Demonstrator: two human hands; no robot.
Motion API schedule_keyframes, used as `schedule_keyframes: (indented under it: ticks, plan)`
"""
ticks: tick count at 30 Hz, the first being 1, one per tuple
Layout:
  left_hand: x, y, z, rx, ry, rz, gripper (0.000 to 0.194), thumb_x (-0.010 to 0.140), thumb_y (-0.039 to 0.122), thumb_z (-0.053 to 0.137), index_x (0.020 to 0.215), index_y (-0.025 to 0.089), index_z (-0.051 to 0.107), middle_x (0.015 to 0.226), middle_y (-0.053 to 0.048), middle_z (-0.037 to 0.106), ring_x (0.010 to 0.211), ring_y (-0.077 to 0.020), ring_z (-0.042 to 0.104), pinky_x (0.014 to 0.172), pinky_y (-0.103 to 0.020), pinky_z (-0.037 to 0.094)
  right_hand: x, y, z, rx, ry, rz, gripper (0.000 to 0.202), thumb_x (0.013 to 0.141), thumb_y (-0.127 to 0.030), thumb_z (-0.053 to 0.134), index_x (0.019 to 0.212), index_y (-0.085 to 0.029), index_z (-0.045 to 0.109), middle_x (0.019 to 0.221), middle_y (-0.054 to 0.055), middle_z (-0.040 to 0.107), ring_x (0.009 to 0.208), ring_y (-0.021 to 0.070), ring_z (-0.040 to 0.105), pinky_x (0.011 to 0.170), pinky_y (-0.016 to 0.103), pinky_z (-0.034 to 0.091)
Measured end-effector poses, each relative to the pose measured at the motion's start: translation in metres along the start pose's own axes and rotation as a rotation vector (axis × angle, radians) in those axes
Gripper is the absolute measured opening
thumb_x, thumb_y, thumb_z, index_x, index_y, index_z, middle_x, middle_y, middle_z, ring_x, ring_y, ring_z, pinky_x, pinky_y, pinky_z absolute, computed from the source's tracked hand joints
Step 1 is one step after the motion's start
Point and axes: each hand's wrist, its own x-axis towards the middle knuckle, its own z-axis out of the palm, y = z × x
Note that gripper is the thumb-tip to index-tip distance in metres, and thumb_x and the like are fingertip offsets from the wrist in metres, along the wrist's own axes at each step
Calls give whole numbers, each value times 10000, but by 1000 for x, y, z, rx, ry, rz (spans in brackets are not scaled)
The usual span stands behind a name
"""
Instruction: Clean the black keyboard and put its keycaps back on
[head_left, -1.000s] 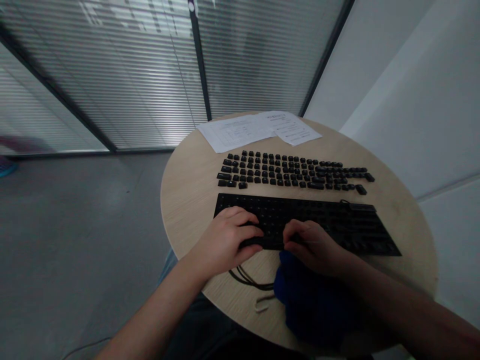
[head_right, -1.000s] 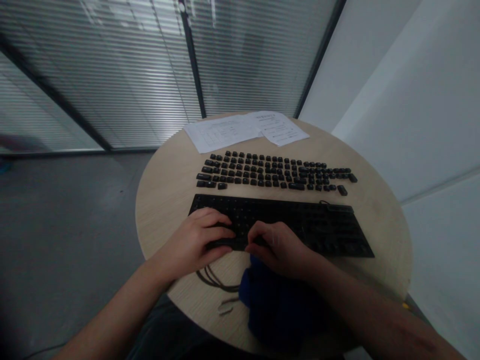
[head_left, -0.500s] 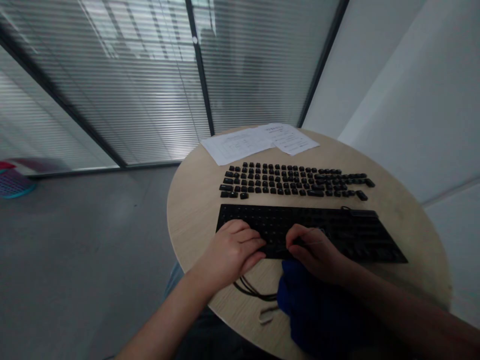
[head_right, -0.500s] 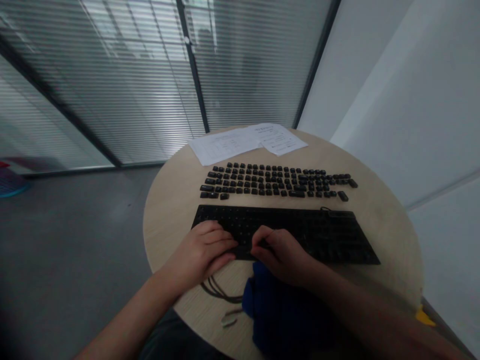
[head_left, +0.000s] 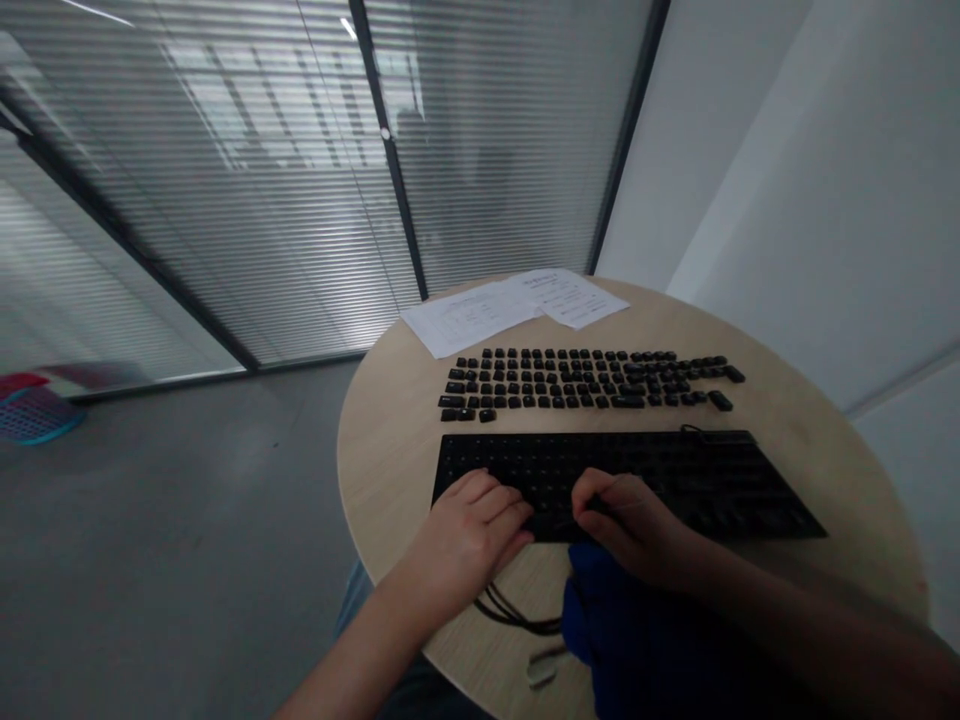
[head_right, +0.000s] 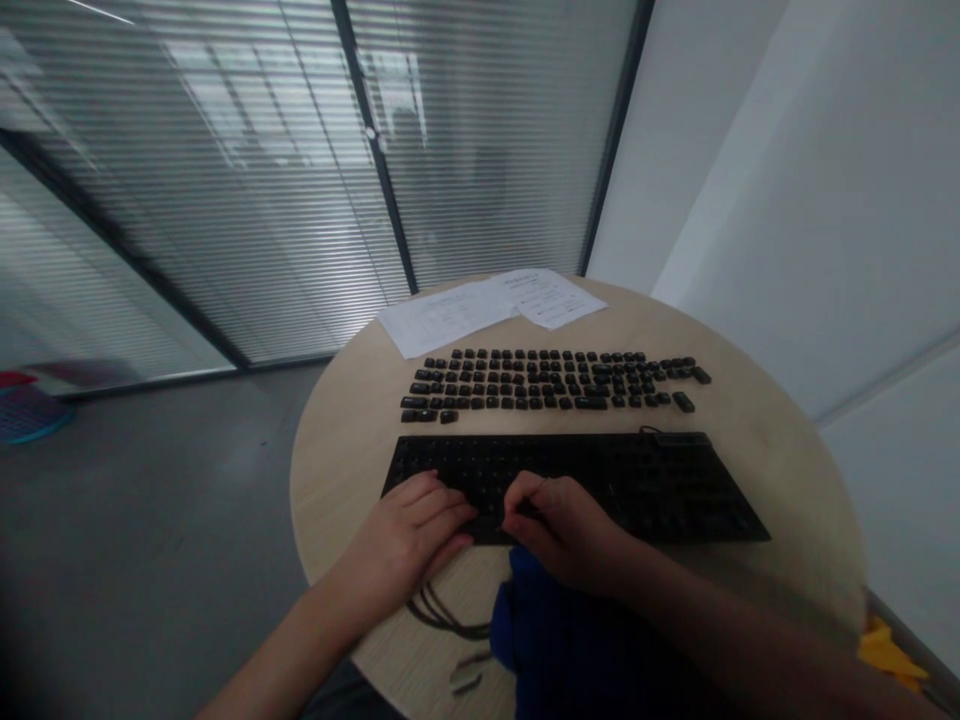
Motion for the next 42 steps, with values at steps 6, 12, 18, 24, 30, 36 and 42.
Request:
schedule_keyframes:
  ticks: [6,12,18,24,30,36,42]
  plan:
    - [-2,0,2,29,-22,5,192,1007,277,575,1107,158,686,979,-63,721,926,-229,670,953,-463,564,0,-1,2,20,9,-11,171,987,-270,488,833,-220,544,655,-25,572,554,122,508,543,237,361]
    - [-1,1,0,29,-75,-35,210,989,319,602,1124,175,674,938,-54,684,890,-243,640,874,-451,573,-2,0,2,36,-13,-11,187,995,-285,493,829,-218,547,666,-19,572,580,132,513,562,244,374]
    - [3,2,0,77,-120,-14,227,1004,298,577,1180,179,659,930,-50,660,900,-244,609,916,-470,527,0,0,0,36,-7,-12,186,998,-298,501,838,-216,550,663,-24,571,562,123,497,545,241,364]
    - [4,3,-2,54,-70,6,263,1043,299,489,1189,176,670,906,-57,624,906,-237,584,950,-486,511,-1,2,0,158,46,68,277,1022,-400,480,821,-215,525,639,-33,517,536,113,450,506,231,351]
    - [6,4,-1,-7,-37,-32,307,1060,324,442,1201,174,670,938,-69,628,924,-235,590,849,-430,558,-1,0,-1,252,66,120,302,1008,-448,524,826,-207,536,594,-56,463,483,91,377,452,211,309]
    - [6,0,-1,-85,18,-76,288,1046,317,485,1201,162,672,966,-82,630,920,-224,585,815,-394,547,1,-9,-6,92,121,-31,251,1004,-379,507,824,-213,561,639,-17,571,527,111,495,504,226,380]
    - [4,-6,-21,-114,61,-134,252,1033,260,507,1200,165,672,1023,-88,641,933,-221,592,805,-378,531,-2,-20,-21,-11,203,-46,226,1006,-367,516,843,-219,566,613,-25,564,487,109,470,476,236,357]
